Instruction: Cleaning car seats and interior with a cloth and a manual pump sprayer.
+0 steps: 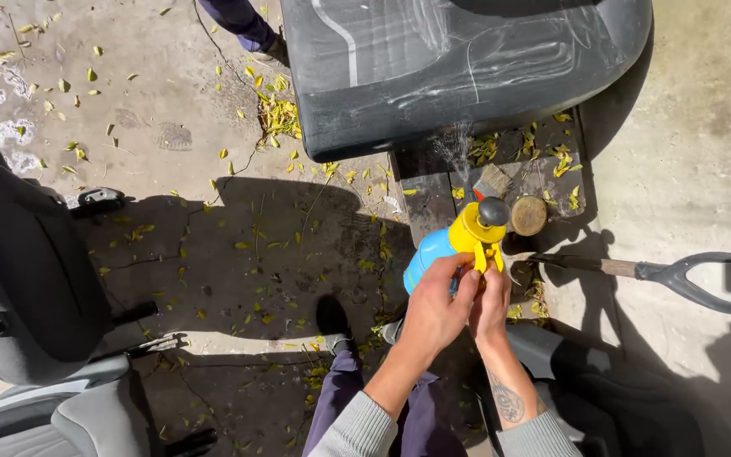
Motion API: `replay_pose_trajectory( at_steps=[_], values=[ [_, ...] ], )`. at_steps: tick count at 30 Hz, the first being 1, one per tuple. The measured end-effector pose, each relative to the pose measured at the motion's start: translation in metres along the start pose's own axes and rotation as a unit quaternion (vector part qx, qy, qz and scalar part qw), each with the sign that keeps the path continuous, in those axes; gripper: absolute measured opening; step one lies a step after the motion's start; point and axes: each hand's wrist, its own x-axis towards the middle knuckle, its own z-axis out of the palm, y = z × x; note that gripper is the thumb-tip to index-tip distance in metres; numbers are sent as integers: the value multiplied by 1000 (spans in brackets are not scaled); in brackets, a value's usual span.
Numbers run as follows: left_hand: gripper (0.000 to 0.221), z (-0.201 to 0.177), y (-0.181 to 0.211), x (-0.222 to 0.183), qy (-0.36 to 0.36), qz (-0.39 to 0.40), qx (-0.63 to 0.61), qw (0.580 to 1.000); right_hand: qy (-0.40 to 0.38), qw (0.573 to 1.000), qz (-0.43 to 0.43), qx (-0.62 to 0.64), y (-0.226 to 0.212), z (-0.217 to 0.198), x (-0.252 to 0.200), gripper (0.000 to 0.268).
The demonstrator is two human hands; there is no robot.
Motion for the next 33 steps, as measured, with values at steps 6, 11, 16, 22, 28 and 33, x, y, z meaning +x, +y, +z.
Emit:
replay_pose_trajectory(
  at_steps=[6, 11, 16, 22, 28, 33],
  values=[
    [29, -11, 4, -31, -57, -4, -2, 998, 53, 986, 95, 130, -20, -15, 1, 29],
    [27, -40, -5, -35, -41, -83, -11, 996, 41, 986, 76, 140, -38, 6, 19, 31],
    [32, -54, -31, -37, -5, -47, 3, 999, -38, 993, 69, 89, -39, 44, -6, 31],
    [37, -84, -29, -26, 21, -131, -78, 988, -39, 993, 91, 59, -34, 96, -45, 32],
    [33, -117, -44, -36, 75, -125, -87, 986, -78, 985, 125, 86, -65, 149, -64, 35],
    [33, -141, -40, -39, 93, -172, -104, 975, -108, 981, 102, 126, -61, 178, -74, 33]
  ],
)
